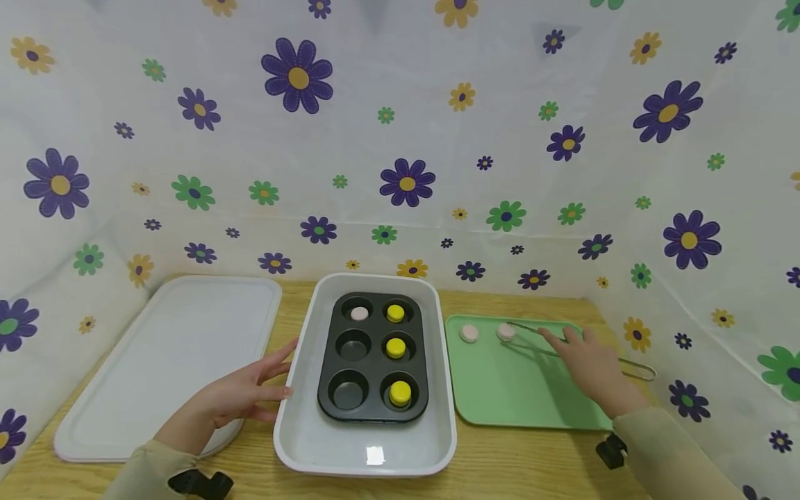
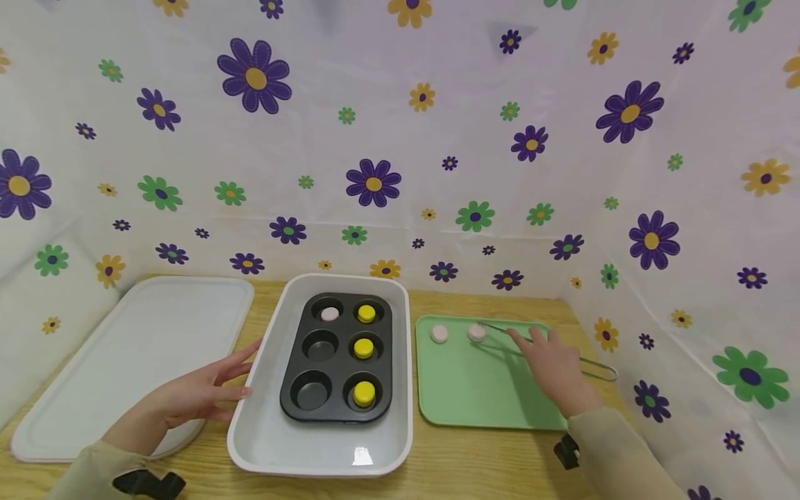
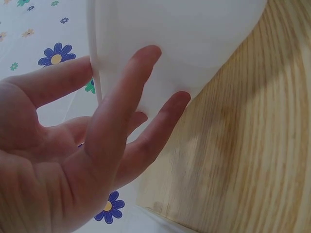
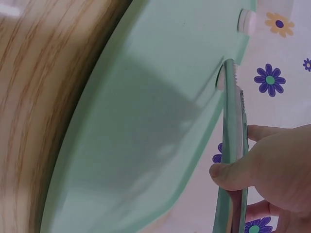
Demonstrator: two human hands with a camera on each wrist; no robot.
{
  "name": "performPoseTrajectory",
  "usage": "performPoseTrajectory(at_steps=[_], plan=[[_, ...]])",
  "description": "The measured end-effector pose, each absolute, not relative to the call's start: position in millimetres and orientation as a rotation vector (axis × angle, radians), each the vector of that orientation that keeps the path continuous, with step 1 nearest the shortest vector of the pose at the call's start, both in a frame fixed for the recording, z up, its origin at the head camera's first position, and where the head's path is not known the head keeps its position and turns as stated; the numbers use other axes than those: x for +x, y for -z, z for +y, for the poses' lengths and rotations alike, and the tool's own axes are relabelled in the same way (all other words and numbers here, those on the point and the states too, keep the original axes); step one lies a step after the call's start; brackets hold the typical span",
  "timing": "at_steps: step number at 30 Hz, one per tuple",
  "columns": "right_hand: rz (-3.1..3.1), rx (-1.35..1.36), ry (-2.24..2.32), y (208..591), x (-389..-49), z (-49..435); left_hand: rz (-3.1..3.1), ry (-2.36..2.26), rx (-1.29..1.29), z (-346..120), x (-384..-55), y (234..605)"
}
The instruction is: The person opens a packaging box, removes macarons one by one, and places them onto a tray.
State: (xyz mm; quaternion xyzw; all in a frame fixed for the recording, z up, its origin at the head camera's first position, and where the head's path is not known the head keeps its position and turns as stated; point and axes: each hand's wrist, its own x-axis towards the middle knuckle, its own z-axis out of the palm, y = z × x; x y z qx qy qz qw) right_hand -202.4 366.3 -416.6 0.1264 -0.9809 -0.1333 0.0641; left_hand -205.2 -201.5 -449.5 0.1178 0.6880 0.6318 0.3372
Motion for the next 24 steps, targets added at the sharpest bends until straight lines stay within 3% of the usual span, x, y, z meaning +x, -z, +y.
performPoseTrajectory(at_steps=[13, 24], plan=[[-2.861, 0.447, 0.384, 399, -214, 357, 1.801, -1.646, 0.315, -201, -204, 446], [-2.724, 0.686, 0.411, 377, -244, 307, 1.814, -1.637, 0.306, -202, -205, 449]])
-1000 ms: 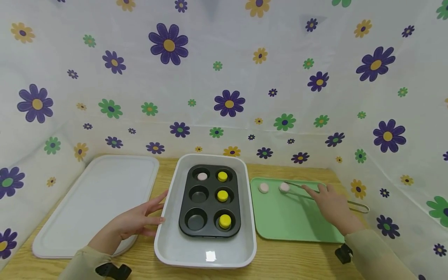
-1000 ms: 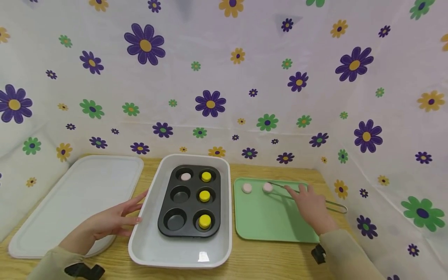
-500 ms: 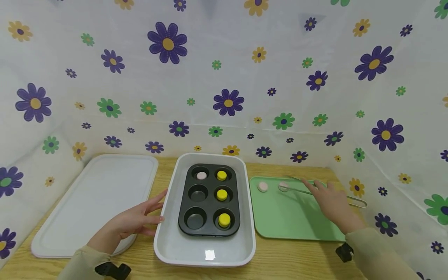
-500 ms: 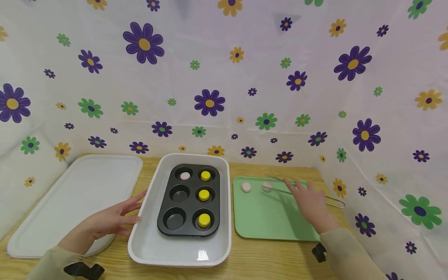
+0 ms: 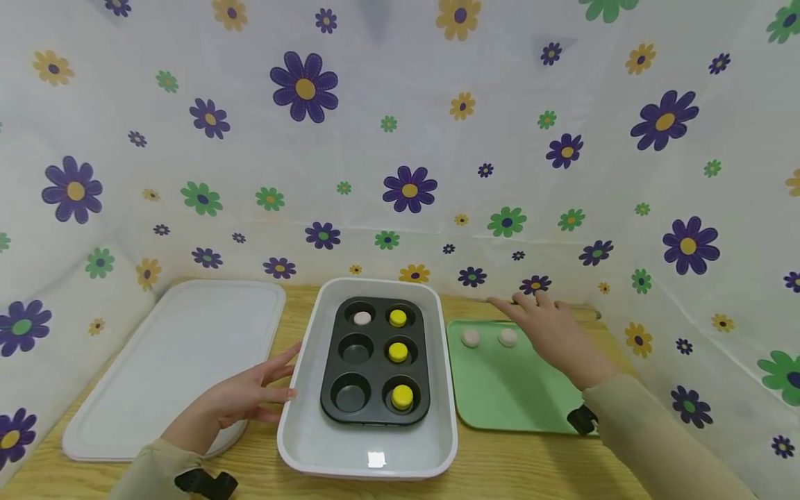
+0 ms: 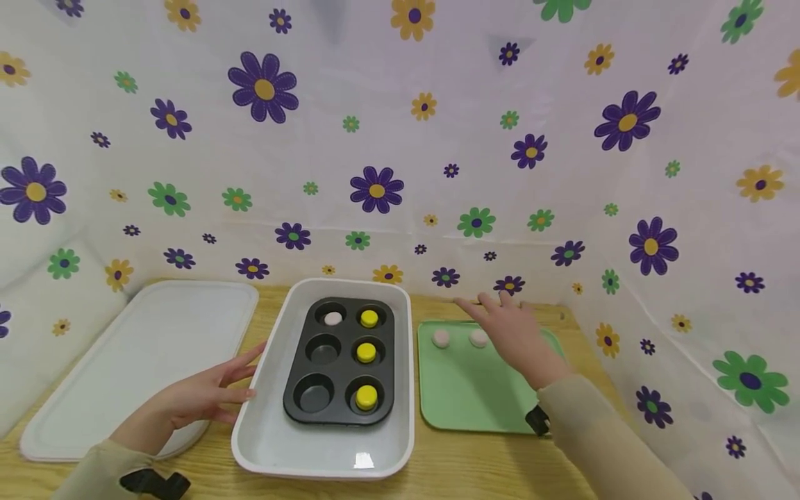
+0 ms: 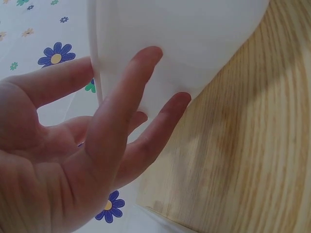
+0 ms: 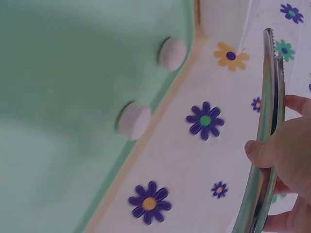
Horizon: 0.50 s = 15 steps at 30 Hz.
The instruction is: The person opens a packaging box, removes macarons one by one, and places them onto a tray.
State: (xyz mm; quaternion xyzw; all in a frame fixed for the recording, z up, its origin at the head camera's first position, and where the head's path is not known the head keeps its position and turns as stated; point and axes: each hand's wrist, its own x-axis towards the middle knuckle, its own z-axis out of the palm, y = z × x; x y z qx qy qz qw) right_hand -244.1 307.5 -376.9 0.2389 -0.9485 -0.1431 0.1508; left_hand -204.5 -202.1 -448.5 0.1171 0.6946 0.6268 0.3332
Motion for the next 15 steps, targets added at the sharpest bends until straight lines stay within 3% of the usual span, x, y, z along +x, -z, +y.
performPoseTrajectory(at_steps=[15], plan=[[-2.57, 0.946, 0.523, 372, -295, 220, 1.85, -1.633, 0.284, -202, -203, 447]])
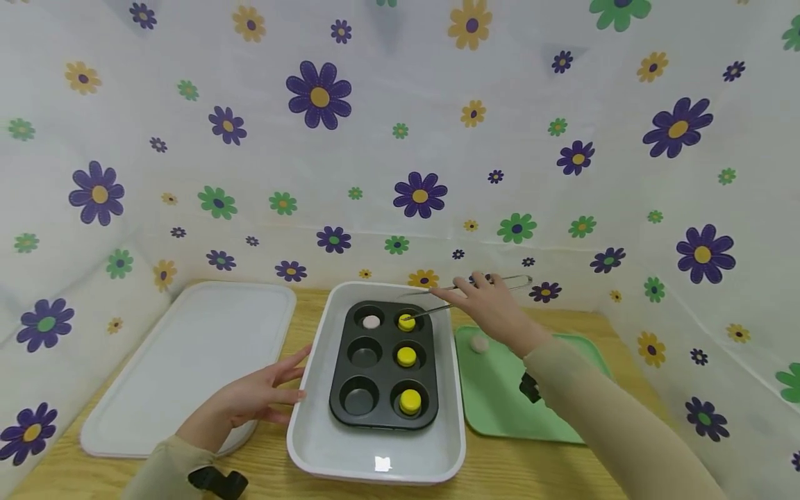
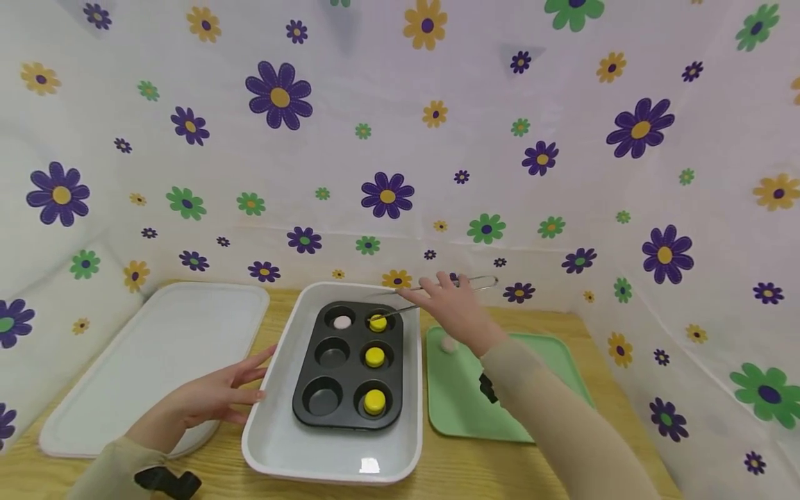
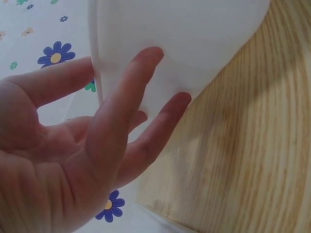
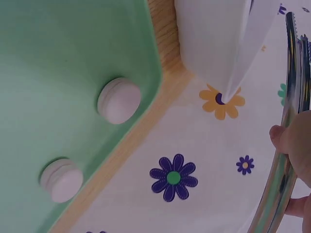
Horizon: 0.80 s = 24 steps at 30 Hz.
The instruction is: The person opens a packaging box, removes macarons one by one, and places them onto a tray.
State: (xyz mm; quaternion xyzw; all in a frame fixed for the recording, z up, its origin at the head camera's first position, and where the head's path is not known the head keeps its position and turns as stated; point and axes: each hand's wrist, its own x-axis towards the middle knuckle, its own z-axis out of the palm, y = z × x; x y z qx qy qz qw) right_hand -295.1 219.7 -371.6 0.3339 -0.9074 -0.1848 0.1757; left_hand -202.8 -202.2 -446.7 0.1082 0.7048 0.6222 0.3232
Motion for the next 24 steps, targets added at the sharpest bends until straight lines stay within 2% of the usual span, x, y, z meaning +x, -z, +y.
performPoseTrajectory(at_steps=[14, 24], plan=[[-2.65, 1.19, 0.524, 365, -334, 170, 1.831, -1.66, 0.243, -203, -202, 451], [-2.635, 1.257, 0.549, 370, -350, 144, 1.863, -1.654, 0.209, -202, -203, 450]])
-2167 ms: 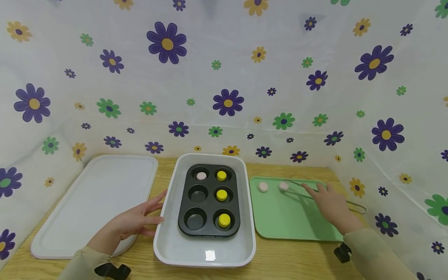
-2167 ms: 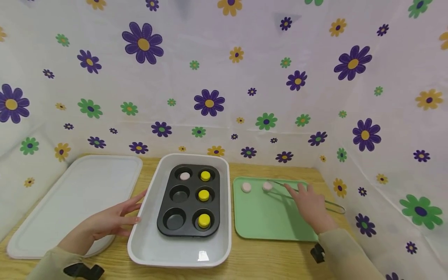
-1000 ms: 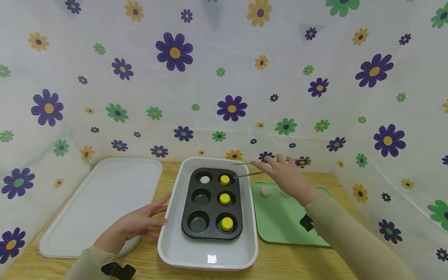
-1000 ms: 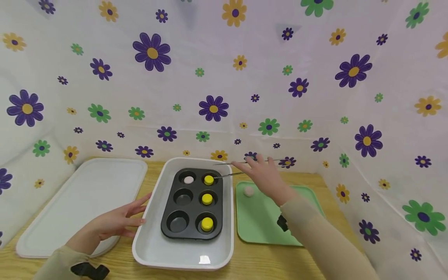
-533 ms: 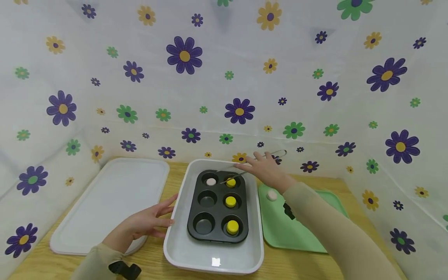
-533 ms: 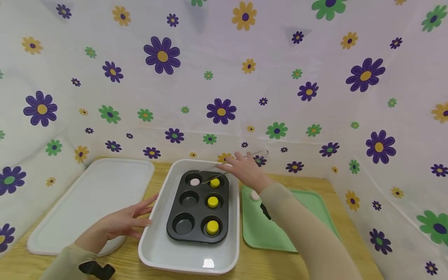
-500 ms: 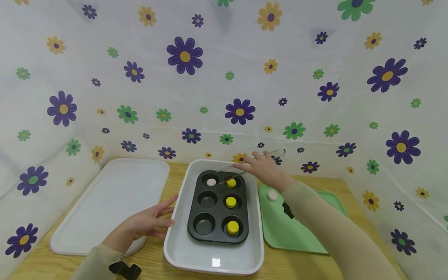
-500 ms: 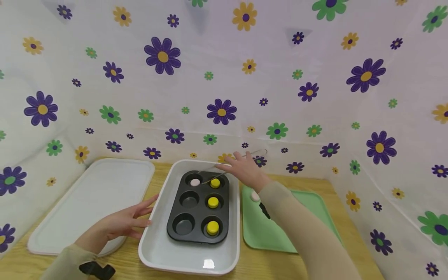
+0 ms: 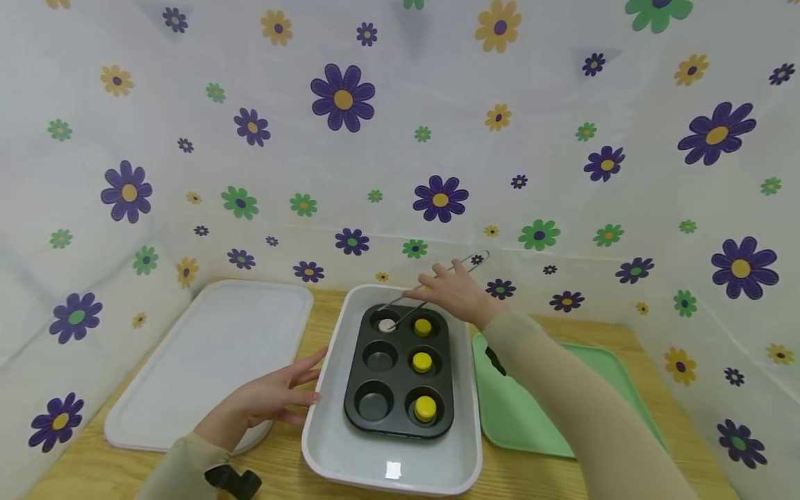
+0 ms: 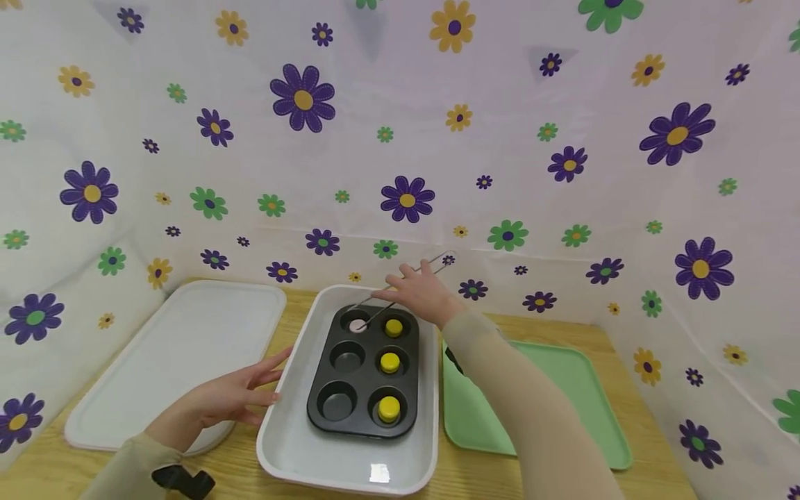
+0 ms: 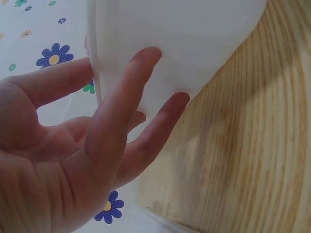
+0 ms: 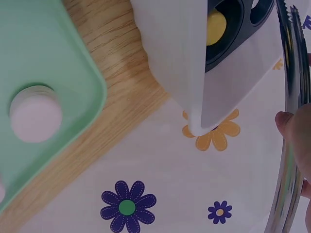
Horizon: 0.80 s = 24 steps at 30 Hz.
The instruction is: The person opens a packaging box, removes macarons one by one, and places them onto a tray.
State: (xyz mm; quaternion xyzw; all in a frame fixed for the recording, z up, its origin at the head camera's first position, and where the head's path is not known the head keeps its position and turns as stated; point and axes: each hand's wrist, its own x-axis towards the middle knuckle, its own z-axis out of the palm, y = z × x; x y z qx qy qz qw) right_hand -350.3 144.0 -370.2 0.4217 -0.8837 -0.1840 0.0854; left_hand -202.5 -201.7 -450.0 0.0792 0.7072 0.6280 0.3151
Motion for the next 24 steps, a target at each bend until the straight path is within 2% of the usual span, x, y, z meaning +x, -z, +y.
performPoseTrajectory(at_steps=[24], plan=[[-2.724, 1.199, 0.764, 377, -365, 115, 1.828, -1.674, 0.244, -206, -205, 455]])
